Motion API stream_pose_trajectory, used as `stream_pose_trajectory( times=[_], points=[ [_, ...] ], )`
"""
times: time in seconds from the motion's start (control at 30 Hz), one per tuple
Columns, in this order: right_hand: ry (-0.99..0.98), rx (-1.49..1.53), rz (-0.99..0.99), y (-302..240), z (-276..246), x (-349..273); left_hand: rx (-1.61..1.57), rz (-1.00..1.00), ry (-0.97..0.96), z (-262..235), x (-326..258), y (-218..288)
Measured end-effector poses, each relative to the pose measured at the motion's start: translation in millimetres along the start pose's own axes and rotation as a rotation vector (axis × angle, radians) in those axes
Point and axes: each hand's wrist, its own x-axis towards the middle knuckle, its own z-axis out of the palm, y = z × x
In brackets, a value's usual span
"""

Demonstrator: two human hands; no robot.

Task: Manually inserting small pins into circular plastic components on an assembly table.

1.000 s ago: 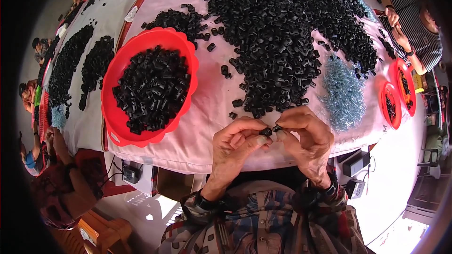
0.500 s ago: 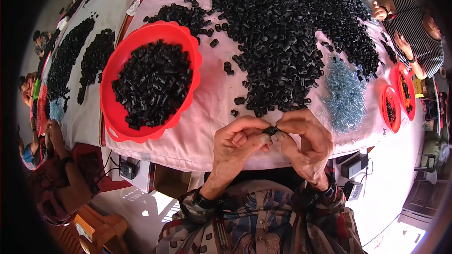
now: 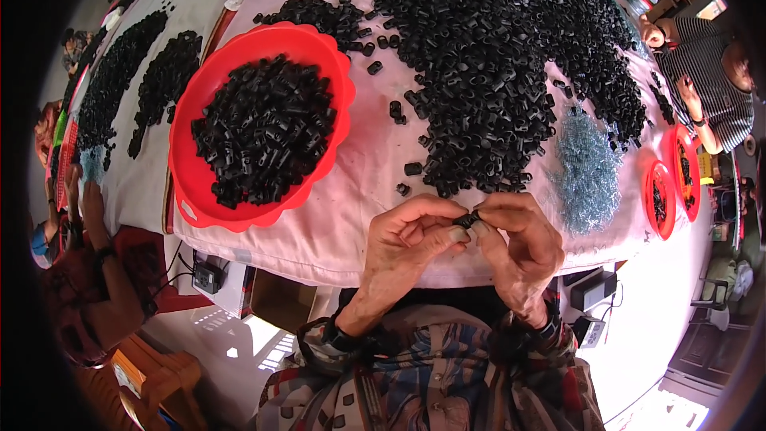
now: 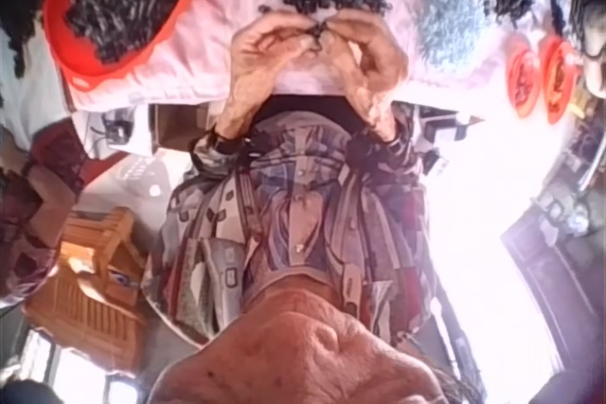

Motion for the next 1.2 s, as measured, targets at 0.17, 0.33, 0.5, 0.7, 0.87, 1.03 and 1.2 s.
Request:
stream_pose_trajectory(
  times=[0.17,0.33,0.5,0.7,0.87,1.03,1.2],
  points=[
    [0.027,-0.011,-0.005,-2.9,3.1,-0.8,-0.007,-0.011,0.013,1.4,-0.3,0.1],
    [0.003,0.022,0.031,-0.4,4.7,-1.4,0.001,-0.010,-0.001,1.4,0.1,-1.0],
    [-0.040,0.033,0.047,-2.0,2.3,-0.3,-0.003,0.014,-0.001,1.4,0.0,-1.9],
    [-0.016,0.032,0.048,0.9,2.9,0.8,0.010,-0.001,0.031,4.9,1.4,-1.9],
    [-0.019,-0.058,0.010,-1.9,2.6,2.3,0.012,0.002,0.057,6.0,-0.3,0.1],
    [-0.012,-0.135,-0.075,0.6,5.1,2.9,0.034,0.032,0.062,3.8,0.2,-4.2],
    [-0.045,-0.141,-0.068,-1.7,8.4,4.2,0.037,0.095,0.082,4.6,-1.8,-2.9]
  ],
)
